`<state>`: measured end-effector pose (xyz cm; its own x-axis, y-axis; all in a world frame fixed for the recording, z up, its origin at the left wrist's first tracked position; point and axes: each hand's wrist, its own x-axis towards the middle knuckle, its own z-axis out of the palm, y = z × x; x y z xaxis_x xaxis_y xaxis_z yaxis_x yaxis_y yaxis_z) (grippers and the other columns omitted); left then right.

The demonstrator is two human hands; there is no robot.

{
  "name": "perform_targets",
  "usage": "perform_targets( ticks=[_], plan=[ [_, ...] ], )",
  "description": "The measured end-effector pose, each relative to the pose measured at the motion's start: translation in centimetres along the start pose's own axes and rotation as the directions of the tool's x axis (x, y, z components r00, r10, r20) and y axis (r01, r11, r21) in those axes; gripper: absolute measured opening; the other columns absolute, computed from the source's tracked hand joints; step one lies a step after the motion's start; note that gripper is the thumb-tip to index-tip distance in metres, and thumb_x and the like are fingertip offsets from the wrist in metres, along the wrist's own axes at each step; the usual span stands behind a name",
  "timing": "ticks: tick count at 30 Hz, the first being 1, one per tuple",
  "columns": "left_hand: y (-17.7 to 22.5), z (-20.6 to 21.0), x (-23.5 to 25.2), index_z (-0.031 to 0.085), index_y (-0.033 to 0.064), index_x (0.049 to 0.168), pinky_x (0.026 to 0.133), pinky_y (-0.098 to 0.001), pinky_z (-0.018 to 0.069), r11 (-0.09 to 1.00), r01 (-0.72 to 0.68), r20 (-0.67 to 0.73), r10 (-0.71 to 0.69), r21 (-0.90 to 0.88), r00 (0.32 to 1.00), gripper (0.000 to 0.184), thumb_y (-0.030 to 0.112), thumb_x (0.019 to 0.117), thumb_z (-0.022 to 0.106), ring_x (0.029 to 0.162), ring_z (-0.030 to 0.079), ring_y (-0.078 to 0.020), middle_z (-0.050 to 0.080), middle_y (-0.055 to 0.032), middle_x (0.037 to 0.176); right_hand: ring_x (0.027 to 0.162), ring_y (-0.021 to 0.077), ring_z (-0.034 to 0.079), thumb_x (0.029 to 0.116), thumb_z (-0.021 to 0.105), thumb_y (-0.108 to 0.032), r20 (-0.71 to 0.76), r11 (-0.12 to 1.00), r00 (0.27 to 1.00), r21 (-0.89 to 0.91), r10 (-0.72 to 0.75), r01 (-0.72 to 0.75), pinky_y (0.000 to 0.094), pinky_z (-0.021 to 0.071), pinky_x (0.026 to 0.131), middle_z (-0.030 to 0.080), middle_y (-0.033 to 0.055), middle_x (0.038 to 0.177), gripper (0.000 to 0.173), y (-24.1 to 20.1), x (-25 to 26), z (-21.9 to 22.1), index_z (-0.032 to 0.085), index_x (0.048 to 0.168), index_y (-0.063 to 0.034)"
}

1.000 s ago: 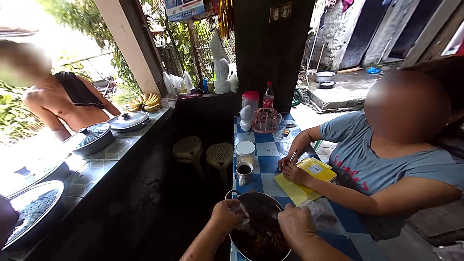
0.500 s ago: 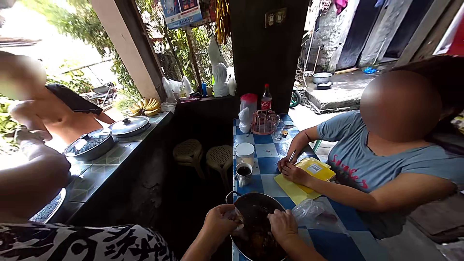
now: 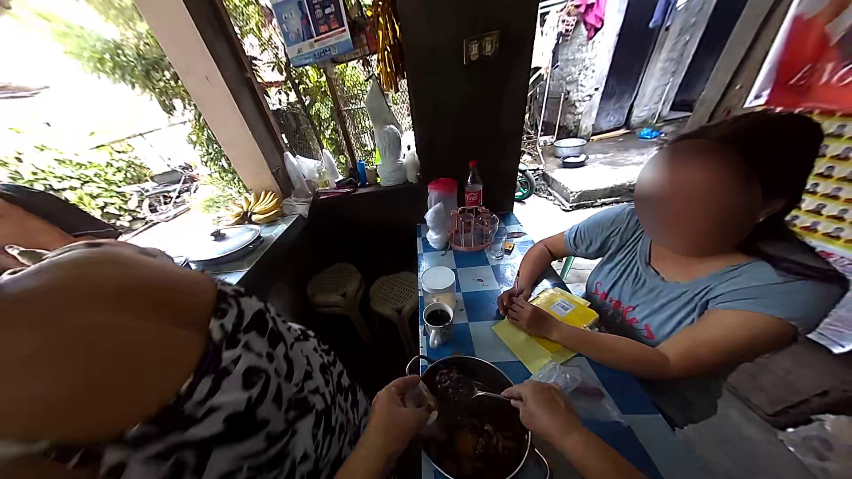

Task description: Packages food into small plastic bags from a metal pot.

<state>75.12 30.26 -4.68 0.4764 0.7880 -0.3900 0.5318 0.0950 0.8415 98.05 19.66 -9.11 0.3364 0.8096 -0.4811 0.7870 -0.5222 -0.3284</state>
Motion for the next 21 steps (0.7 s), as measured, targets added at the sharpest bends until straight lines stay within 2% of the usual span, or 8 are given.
perform_targets(
  ticks=[4, 7, 11, 14, 16, 18, 19, 21],
  plan=[
    [-0.3, 1.3, 1.0, 0.050, -0.0009, 0.145, 0.090, -0.0411, 0.0587, 0.999, 0.013, 0.001, -0.013, -0.036, 1.000, 0.072, -0.007, 0.0773, 0.074, 0.108, 0.068, -0.0261, 0.061, -0.0211, 0.134, 0.131, 0.0321, 0.057, 0.1053, 0.049, -0.013, -0.010, 0.994, 1.000, -0.106, -0.027, 0.025, 0.0541, 0.0312, 0.117, 0.067, 0.0143, 0.134, 0.037, -1.4, -4.0, -5.2, 0.068, 0.137, -0.0172],
    [0.4, 2.6, 1.1, 0.046, -0.0002, 0.149, 0.092, -0.0430, 0.0571, 0.999, -0.003, 0.006, 0.003, -0.032, 1.000, 0.078, -0.009, 0.0764, 0.074, 0.110, 0.066, -0.0286, 0.056, -0.0222, 0.140, 0.128, 0.0338, 0.058, 0.1041, 0.050, -0.011, 0.037, 0.974, 0.999, -0.222, -0.036, 0.044, 0.0556, 0.0336, 0.114, 0.067, 0.0158, 0.132, 0.037, -3.8, -6.6, -8.5, 0.068, 0.135, -0.0156],
    [1.7, 3.7, 0.9, 0.047, -0.0004, 0.149, 0.105, -0.0409, 0.0500, 0.994, -0.063, 0.034, 0.060, 0.089, 0.998, 0.079, -0.003, 0.0765, 0.077, 0.127, 0.057, -0.0277, 0.050, -0.0201, 0.147, 0.121, 0.0447, 0.060, 0.0986, 0.053, 0.001, 0.071, 0.920, 0.990, -0.368, -0.119, 0.137, 0.0617, 0.0362, 0.110, 0.065, 0.0282, 0.124, 0.026, -8.6, -9.0, -9.2, 0.068, 0.120, 0.0067],
    [2.0, 4.3, 0.9, 0.051, -0.0007, 0.146, 0.107, -0.0406, 0.0485, 0.983, -0.133, 0.050, 0.127, 0.126, 0.991, 0.074, 0.005, 0.0771, 0.079, 0.128, 0.057, -0.0269, 0.053, -0.0201, 0.145, 0.118, 0.0460, 0.060, 0.0971, 0.044, 0.012, 0.020, 0.822, 0.957, -0.508, -0.288, 0.258, 0.0576, 0.0362, 0.109, 0.064, 0.0330, 0.122, 0.026, -10.8, -9.2, -6.6, 0.064, 0.113, 0.0178],
    [2.2, 4.4, 1.1, 0.053, 0.0002, 0.144, 0.107, -0.0393, 0.0486, 0.982, -0.146, 0.060, 0.140, 0.122, 0.988, 0.069, 0.011, 0.0811, 0.077, 0.126, 0.059, -0.0249, 0.055, -0.0191, 0.144, 0.099, 0.0417, 0.068, 0.0931, 0.048, 0.014, -0.174, 0.723, 0.847, -0.622, -0.502, 0.301, 0.0536, 0.0441, 0.100, 0.070, 0.0290, 0.103, 0.022, -9.8, -8.2, -3.9, 0.069, 0.100, 0.0156],
    [2.2, 4.4, 1.4, 0.052, 0.0001, 0.145, 0.104, -0.0393, 0.0505, 0.989, -0.116, 0.065, 0.110, 0.091, 0.992, 0.071, 0.006, 0.0799, 0.078, 0.122, 0.061, -0.0245, 0.056, -0.0190, 0.141, 0.072, 0.0321, 0.070, 0.0828, 0.062, 0.011, -0.431, 0.641, 0.552, -0.720, -0.714, 0.267, 0.0467, 0.0543, 0.081, 0.071, 0.0183, 0.076, 0.014, -7.6, -6.5, -2.0, 0.072, 0.076, 0.0057],
    [2.3, 4.4, 1.5, 0.051, 0.0000, 0.146, 0.102, -0.0404, 0.0514, 0.993, -0.090, 0.070, 0.085, 0.072, 0.994, 0.073, 0.003, 0.0786, 0.079, 0.120, 0.062, -0.0253, 0.058, -0.0195, 0.139, 0.065, 0.0296, 0.068, 0.0779, 0.067, 0.010, -0.516, 0.638, 0.408, -0.725, -0.753, 0.259, 0.0452, 0.0558, 0.073, 0.068, 0.0149, 0.069, 0.013, -6.6, -6.0, -2.0, 0.070, 0.068, 0.0021],
    [2.3, 4.1, 1.7, 0.049, -0.0001, 0.147, 0.099, -0.0422, 0.0531, 0.999, -0.041, 0.080, 0.038, 0.035, 0.996, 0.076, -0.002, 0.0774, 0.079, 0.117, 0.063, -0.0269, 0.059, -0.0205, 0.137, 0.063, 0.0299, 0.067, 0.0721, 0.072, 0.010, -0.621, 0.679, 0.277, -0.685, -0.733, 0.262, 0.0462, 0.0553, 0.065, 0.066, 0.0128, 0.066, 0.014, -5.2, -6.4, -3.0, 0.067, 0.064, -0.0010]
  ],
)
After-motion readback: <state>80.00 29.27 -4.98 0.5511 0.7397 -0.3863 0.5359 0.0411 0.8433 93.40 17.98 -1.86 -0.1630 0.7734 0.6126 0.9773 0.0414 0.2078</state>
